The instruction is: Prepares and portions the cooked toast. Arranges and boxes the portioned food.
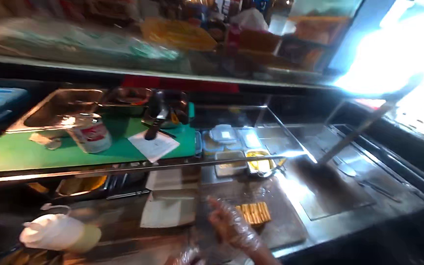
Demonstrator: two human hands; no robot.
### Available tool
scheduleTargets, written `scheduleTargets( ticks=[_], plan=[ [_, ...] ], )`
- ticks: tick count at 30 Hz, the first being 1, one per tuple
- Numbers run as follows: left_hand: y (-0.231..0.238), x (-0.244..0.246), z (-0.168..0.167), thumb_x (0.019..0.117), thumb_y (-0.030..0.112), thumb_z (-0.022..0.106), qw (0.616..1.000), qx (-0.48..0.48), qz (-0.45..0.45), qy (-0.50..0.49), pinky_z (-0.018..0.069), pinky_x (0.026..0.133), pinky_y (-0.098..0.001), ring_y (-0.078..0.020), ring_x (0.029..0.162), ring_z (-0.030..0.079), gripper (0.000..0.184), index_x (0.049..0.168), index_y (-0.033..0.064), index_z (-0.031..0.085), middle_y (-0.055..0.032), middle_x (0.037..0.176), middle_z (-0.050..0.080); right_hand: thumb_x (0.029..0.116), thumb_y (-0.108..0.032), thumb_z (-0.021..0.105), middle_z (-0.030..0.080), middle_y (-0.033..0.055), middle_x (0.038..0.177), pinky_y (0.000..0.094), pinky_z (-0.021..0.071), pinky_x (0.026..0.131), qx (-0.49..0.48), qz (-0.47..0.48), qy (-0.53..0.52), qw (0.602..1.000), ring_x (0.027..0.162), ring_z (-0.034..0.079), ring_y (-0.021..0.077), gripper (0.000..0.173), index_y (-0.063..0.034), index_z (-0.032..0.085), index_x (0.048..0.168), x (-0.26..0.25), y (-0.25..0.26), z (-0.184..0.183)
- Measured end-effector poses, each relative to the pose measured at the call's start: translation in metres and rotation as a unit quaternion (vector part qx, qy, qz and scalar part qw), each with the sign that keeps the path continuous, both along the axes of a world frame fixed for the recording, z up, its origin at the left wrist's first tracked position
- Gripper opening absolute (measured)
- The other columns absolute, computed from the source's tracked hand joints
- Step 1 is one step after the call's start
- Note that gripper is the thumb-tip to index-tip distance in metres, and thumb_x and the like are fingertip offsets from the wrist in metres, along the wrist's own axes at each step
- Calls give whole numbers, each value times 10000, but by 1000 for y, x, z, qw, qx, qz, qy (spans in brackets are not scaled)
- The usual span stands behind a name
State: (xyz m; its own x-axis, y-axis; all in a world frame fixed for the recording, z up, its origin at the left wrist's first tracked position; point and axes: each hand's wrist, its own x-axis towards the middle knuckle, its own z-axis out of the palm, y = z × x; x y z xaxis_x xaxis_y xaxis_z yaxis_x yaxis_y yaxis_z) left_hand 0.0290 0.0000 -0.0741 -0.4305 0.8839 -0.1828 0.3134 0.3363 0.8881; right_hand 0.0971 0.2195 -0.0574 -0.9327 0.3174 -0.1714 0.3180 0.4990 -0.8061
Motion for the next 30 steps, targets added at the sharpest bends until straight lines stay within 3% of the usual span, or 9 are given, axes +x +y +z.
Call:
scheduleTargets(
  ticks=[2,4,6,7,10,13,20,27,30],
  plan=[
    [44,4,-2,996,300,651,997,-37,-10,73,561,995,-430,-216,1048,715,319,1184,54,727,-119,1116,746,997,-302,581,593,77,1465,476,460,1134,123,-50,-122,984,1331,580,232,540,-216,510,1525,42,64,-9],
    [99,10,-7,966,430,643,981,-110,-41,154,476,1104,-437,-234,1249,627,491,1342,115,658,-101,1324,675,933,-368,618,462,66,1587,573,407,1152,201,-7,-245,948,1467,429,295,679,-290,419,1578,67,107,-18],
    [159,17,-10,911,545,652,948,-235,-93,193,384,1181,-501,-261,1453,439,789,1569,177,418,-66,1589,451,838,-489,735,350,155,1645,705,324,1150,217,42,-297,929,1520,297,418,900,-244,344,1610,71,127,-37],
    [188,23,-14,854,536,707,930,-284,-108,207,394,1149,-567,-313,1469,406,909,1600,166,344,-88,1625,391,792,-572,764,331,214,1638,750,301,1134,213,59,-308,925,1510,283,470,1015,-212,305,1623,69,131,-49],
    [246,42,-33,703,390,832,885,-394,-101,228,510,966,-652,-424,1343,513,1039,1575,98,348,-173,1546,454,755,-487,818,413,285,1547,742,414,1039,217,97,-318,918,1403,421,509,1026,-131,344,1592,57,132,-70],
    [264,52,-44,723,327,830,858,-452,-83,228,546,906,-638,-436,1268,565,925,1505,39,428,-203,1476,505,797,-395,793,389,307,1552,746,427,1017,223,115,-319,914,1412,400,523,929,-99,374,1572,52,131,-76],
    [251,40,-60,740,324,821,885,-396,-119,215,500,1018,-622,-399,1390,470,921,1533,93,414,-159,1539,453,788,-352,800,413,289,1541,741,420,1025,206,132,-285,927,1419,387,518,888,-116,413,1552,60,137,-85],
    [235,-6,-45,724,423,835,957,-238,-123,111,466,1089,-512,-307,1295,566,842,1442,120,517,-158,1410,576,716,-503,862,480,272,1473,668,467,1036,80,130,-263,953,1350,489,462,1005,-123,413,1530,57,171,-48],
    [224,-29,-38,726,364,848,980,-171,-98,32,493,1059,-490,-278,1225,614,802,1416,107,530,-154,1335,625,706,-387,882,548,225,1400,605,485,1039,25,121,-221,967,1287,557,389,954,-123,420,1498,49,177,-39]
  ],
)
